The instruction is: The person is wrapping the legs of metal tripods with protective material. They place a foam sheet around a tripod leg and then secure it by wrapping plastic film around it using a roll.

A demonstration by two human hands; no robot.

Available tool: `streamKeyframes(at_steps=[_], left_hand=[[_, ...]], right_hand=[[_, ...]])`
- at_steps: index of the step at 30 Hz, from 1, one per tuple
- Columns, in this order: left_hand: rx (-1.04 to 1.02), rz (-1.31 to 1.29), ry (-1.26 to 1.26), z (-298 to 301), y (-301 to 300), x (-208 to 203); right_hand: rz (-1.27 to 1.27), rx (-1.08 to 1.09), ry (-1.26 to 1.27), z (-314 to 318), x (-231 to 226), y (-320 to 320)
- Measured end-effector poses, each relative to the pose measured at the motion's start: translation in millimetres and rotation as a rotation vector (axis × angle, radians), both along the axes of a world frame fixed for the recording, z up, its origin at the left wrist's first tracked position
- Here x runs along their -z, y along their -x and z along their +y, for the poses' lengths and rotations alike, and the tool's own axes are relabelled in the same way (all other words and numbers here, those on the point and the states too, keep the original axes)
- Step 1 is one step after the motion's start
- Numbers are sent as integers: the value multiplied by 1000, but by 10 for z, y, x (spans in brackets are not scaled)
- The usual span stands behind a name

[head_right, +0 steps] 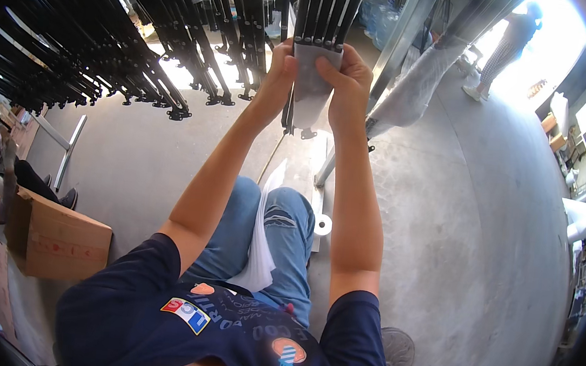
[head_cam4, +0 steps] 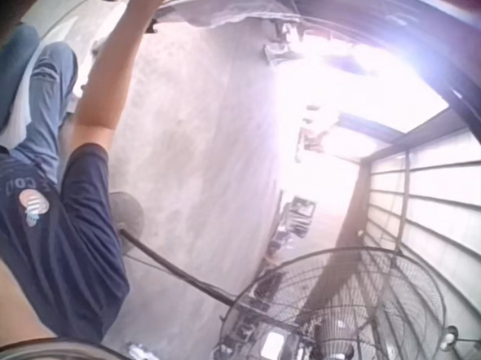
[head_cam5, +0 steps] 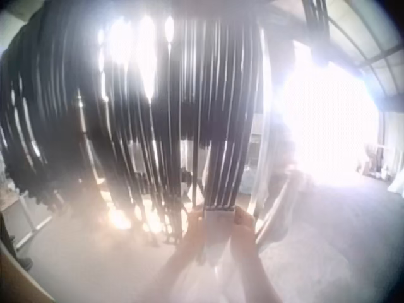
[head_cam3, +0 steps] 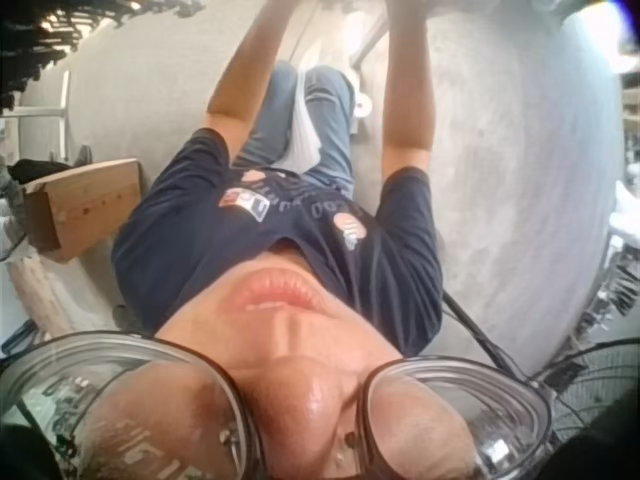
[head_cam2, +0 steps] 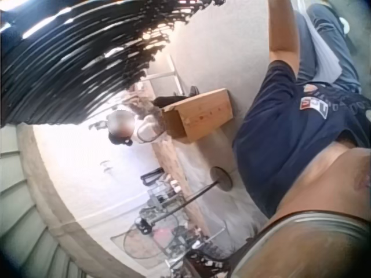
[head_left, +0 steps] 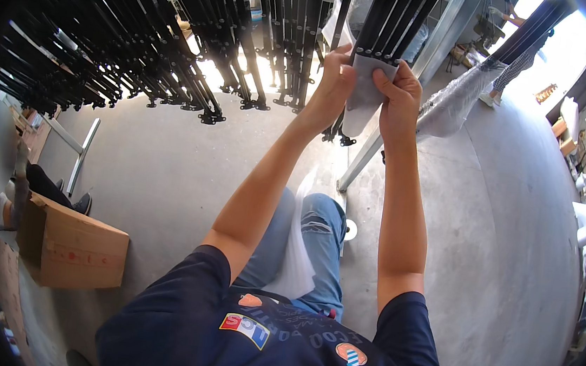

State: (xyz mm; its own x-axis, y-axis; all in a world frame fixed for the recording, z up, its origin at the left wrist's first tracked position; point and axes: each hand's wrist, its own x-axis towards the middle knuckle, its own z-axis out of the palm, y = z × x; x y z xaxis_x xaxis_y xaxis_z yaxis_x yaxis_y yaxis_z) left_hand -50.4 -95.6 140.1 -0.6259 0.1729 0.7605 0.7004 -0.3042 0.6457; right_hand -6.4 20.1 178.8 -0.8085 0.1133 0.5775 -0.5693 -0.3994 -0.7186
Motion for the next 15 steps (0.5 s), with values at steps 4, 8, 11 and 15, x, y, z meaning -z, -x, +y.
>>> streamKeyframes(at_steps=[4, 8, 11, 15], left_hand=[[-205, 21, 96, -32, 52, -1], [-318, 127, 183, -74, 163, -129], [-360, 261, 287, -110, 110, -386], [-583, 532, 545, -219, 117, -621]], right_hand=[[-6, 7, 14, 90, 4, -21], [-17, -16, 40, 155, -3, -28], [-28, -4, 43, 227, 25, -3], [15, -47, 53, 240, -24, -29]])
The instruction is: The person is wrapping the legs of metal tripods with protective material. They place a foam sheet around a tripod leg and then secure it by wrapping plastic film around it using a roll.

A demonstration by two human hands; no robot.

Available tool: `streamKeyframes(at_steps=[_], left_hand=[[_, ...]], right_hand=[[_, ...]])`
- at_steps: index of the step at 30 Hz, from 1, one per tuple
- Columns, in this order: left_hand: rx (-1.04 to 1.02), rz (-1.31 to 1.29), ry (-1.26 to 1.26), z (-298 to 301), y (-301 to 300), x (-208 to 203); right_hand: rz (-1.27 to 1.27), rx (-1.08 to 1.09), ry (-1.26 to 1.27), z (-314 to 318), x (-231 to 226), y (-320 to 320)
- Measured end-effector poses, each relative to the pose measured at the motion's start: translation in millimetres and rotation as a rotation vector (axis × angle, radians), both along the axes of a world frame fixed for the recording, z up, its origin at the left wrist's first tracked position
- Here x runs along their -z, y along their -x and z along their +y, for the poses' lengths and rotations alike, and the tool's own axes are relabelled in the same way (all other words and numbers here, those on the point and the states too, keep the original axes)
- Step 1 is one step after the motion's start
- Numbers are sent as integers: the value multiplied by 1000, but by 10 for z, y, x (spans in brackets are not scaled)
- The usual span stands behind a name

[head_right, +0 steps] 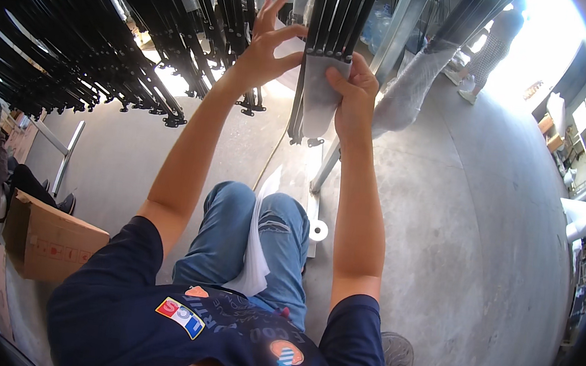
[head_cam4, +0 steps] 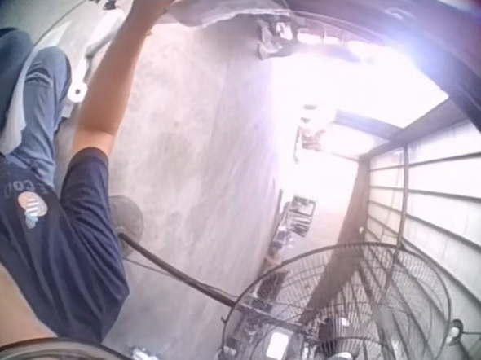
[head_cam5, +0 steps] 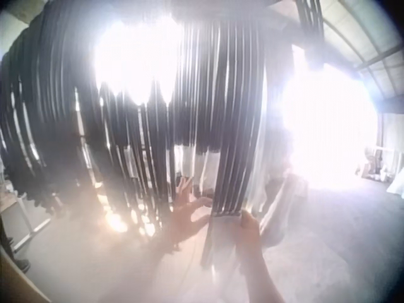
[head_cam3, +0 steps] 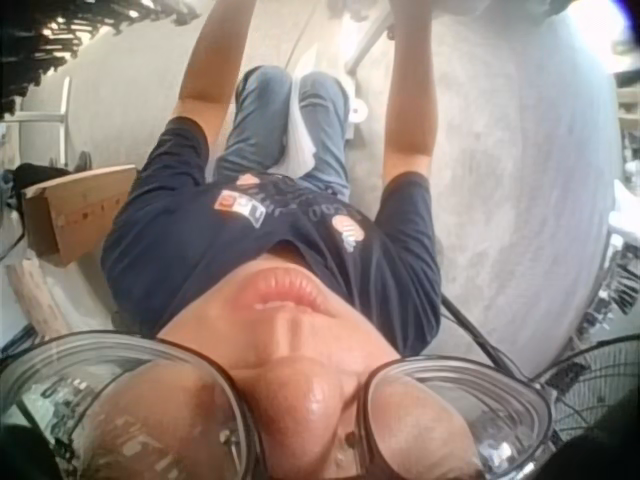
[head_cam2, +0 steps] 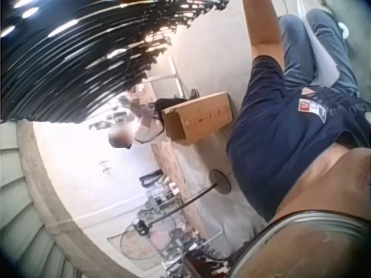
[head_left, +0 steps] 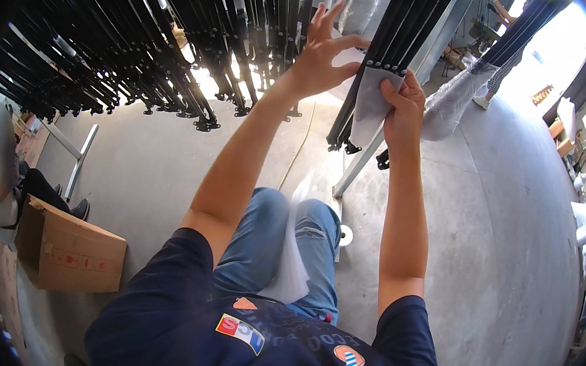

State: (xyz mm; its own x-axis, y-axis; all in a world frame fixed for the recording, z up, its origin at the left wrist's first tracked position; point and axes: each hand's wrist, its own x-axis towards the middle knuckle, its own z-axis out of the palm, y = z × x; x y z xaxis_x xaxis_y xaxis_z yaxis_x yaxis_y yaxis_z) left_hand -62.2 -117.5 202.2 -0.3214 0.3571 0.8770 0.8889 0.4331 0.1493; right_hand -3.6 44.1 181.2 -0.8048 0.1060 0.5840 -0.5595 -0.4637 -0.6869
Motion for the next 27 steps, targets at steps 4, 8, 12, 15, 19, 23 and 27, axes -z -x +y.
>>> streamKeyframes(at_steps=[4, 8, 12, 15, 19, 23, 27], left_hand=[[58, -66, 24, -31, -7, -68], [64, -151, 16, 1, -26, -100], [55, -256, -28, 20, -91, -150], [107, -313, -69, 27, -113, -144], [198, -352, -124, 36, -97, -117], [107, -289, -172, 56, -73, -171], [-78, 79, -382, 163, -241, 52]], right_hand=[[10, 4, -13, 1, -12, 14], [18, -18, -29, 12, -1, 33], [23, -41, -25, -31, -27, 27], [29, -35, -44, -20, -25, 38], [22, -85, -60, 9, -31, 51], [26, -147, -87, 8, -69, 51], [25, -207, -141, 18, -90, 94]])
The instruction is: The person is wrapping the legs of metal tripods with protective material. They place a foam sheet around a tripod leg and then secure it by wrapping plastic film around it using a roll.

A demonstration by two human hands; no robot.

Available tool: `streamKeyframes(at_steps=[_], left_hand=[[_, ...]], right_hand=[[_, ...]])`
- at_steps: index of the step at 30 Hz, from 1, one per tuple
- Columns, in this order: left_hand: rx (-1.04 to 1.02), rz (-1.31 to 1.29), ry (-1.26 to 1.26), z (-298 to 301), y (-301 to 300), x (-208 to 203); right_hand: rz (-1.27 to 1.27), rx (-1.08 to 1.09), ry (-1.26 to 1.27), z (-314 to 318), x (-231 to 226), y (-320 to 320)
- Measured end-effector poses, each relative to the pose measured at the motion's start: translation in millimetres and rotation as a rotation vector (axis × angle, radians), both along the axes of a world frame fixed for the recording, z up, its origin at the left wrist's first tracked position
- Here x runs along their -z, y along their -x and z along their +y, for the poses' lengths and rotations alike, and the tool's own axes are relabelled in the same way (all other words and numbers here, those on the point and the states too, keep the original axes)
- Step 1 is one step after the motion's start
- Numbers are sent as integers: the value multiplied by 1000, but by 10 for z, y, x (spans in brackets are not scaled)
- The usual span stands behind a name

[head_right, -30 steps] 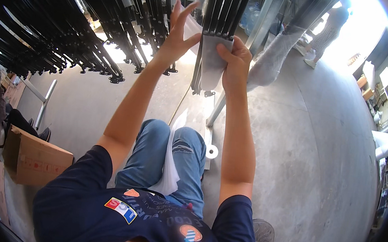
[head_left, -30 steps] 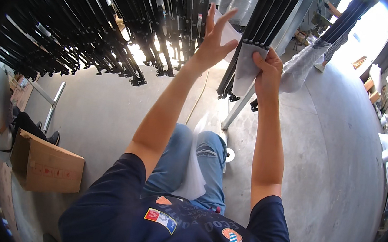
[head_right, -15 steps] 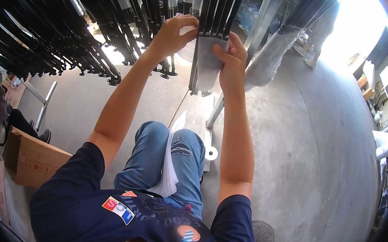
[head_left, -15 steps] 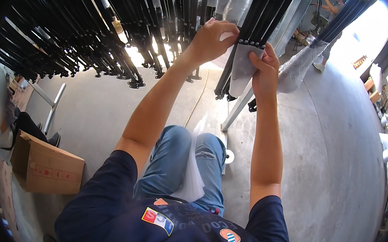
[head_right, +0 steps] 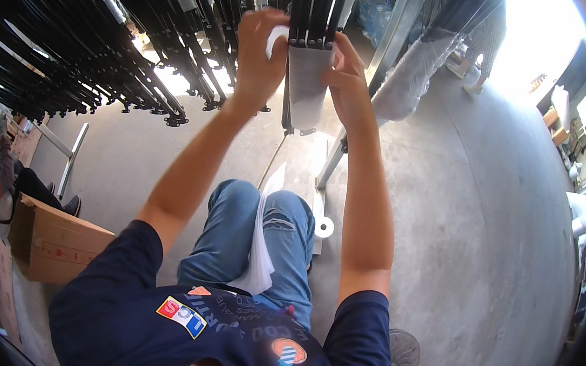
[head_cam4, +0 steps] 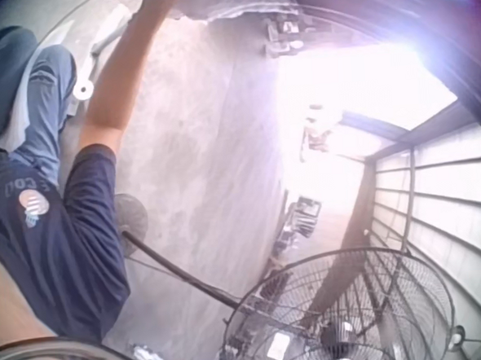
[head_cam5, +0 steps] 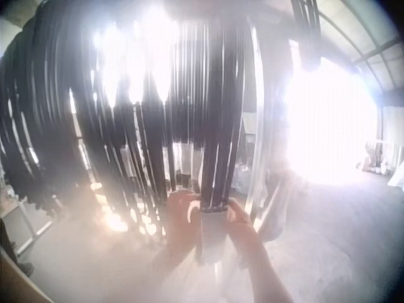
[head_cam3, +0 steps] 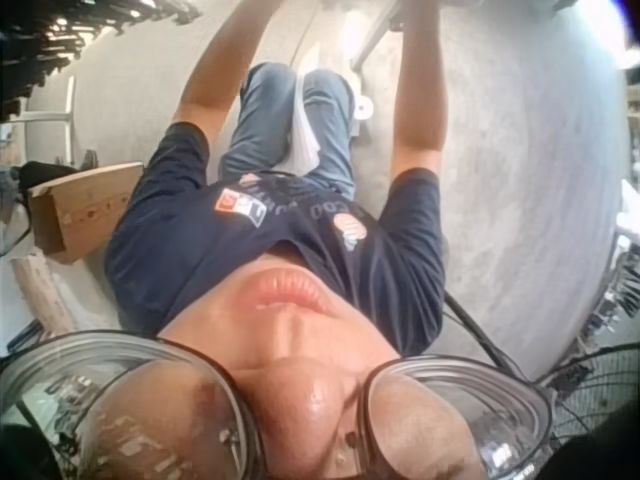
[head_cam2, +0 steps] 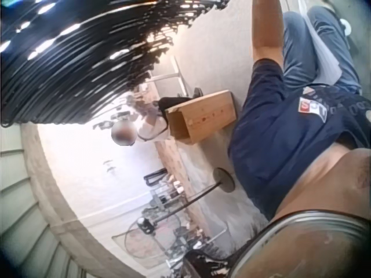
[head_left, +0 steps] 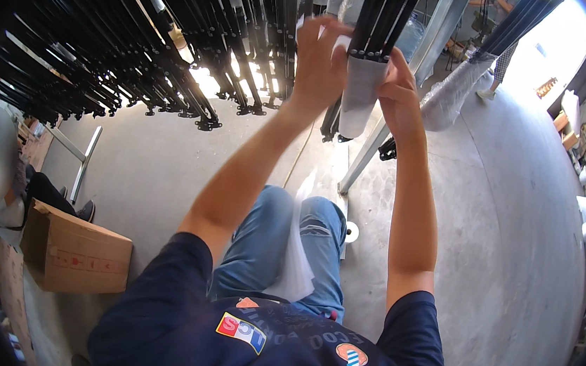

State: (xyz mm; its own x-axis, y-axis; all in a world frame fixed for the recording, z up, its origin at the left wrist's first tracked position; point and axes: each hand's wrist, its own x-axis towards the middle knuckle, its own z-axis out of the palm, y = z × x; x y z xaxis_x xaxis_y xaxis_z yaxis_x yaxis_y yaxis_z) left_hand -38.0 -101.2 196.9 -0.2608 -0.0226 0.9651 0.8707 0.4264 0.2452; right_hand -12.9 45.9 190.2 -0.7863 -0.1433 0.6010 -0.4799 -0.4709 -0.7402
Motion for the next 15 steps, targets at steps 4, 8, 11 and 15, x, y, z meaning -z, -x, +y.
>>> streamKeyframes(at_steps=[4, 8, 11, 15], left_hand=[[195, -288, -292, 139, -329, 369], [258, -270, -324, 248, -309, 379], [-46, -148, -8, 113, -180, 289], [53, -215, 22, 17, -100, 204]], right_hand=[[-8, 5, -86, 15, -31, 32], [62, 427, -578, 56, -130, 68], [294, 783, -988, 75, -263, -13], [386, 691, -970, 122, -389, -79]])
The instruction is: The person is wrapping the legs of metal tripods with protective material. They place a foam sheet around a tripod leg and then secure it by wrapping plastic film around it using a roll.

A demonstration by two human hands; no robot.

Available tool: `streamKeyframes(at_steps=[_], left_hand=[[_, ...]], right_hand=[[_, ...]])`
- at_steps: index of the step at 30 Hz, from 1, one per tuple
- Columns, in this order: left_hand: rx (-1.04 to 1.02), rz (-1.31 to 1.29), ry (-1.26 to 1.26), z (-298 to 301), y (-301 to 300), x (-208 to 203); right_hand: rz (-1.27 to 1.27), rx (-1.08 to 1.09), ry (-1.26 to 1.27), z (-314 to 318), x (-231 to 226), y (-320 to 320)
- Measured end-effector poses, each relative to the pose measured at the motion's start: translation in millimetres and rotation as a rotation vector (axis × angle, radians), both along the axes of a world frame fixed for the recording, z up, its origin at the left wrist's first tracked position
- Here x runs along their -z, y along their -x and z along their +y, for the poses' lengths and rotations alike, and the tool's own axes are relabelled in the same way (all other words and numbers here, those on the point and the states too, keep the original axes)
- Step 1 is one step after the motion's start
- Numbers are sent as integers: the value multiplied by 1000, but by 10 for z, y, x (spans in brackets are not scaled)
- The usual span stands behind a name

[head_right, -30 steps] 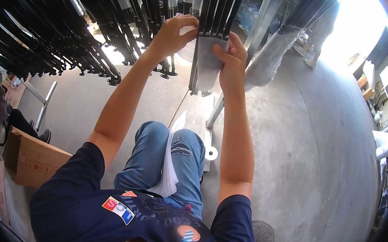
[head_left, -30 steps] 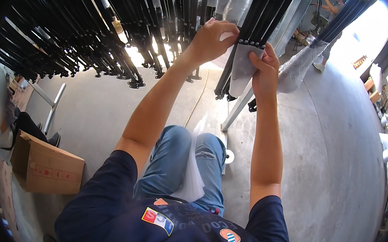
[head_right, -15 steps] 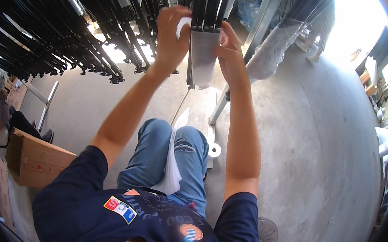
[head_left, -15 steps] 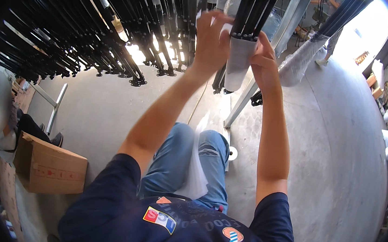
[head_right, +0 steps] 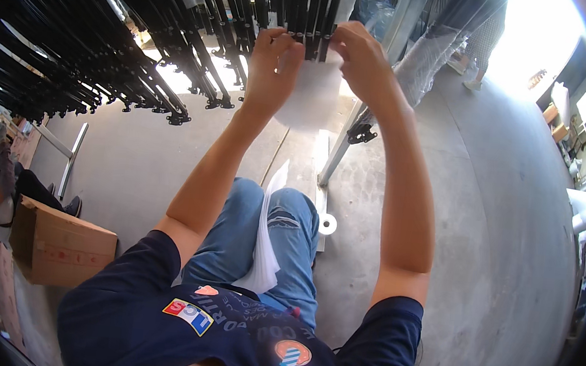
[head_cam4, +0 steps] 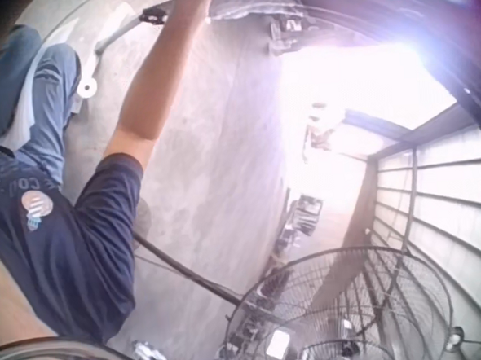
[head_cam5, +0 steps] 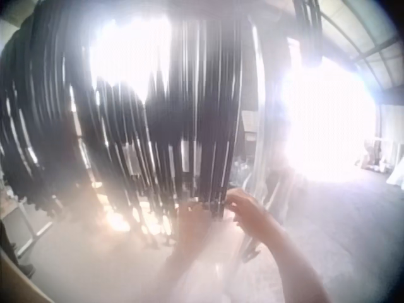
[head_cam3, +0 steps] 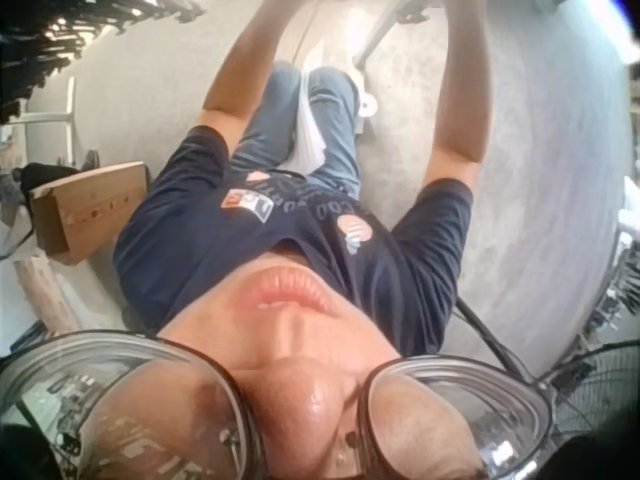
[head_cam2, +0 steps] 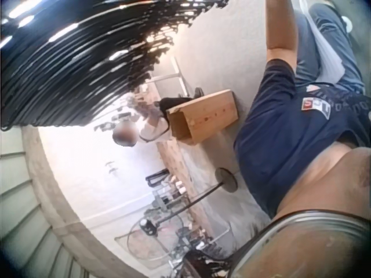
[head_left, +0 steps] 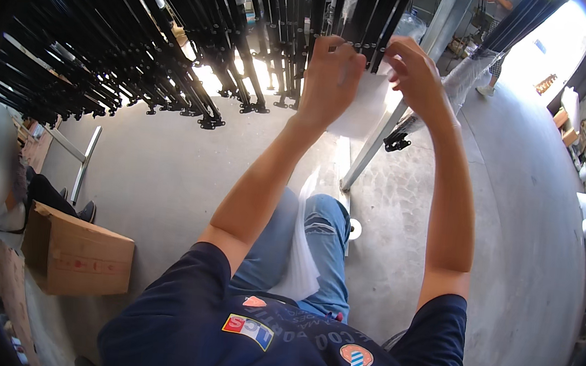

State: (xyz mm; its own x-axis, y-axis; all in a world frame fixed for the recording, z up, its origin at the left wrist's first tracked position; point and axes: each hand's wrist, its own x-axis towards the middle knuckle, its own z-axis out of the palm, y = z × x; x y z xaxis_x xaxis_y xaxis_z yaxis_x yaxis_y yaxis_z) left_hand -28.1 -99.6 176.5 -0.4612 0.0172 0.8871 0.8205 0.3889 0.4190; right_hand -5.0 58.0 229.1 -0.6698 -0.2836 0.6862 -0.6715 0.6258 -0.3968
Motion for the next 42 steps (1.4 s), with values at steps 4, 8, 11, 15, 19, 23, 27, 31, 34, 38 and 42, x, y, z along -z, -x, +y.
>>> streamKeyframes(at_steps=[4, 8, 11, 15, 19, 23, 27, 31, 34, 38, 42], left_hand=[[165, -324, -156, -54, -25, -34], [225, -370, -306, -12, 25, -36], [104, -395, -80, -34, 53, -3], [77, -196, -142, 2, 27, 25], [48, -112, -138, -1, 15, -42], [10, -40, -76, -1, 103, 72], [31, -60, -76, -34, 160, 104], [70, -87, -109, -26, 170, 116], [156, -184, -184, -53, 101, 69], [165, -189, -207, -88, 99, 65], [293, -210, -263, -33, 104, 58]], right_hand=[[-92, 281, -138, 15, -149, -52], [40, 344, -204, 52, -193, -37], [119, 396, -243, 71, -178, -26], [159, 382, -223, 15, -143, -47], [276, 363, -181, -5, -58, -9], [520, 397, -126, -64, 101, 65], [655, 308, 86, -214, 169, 164], [237, -281, 872, -489, 188, 136], [0, -418, 1020, -395, 179, 203], [-373, -532, 777, -237, 42, 234], [-437, -451, 586, -184, 14, 214]])
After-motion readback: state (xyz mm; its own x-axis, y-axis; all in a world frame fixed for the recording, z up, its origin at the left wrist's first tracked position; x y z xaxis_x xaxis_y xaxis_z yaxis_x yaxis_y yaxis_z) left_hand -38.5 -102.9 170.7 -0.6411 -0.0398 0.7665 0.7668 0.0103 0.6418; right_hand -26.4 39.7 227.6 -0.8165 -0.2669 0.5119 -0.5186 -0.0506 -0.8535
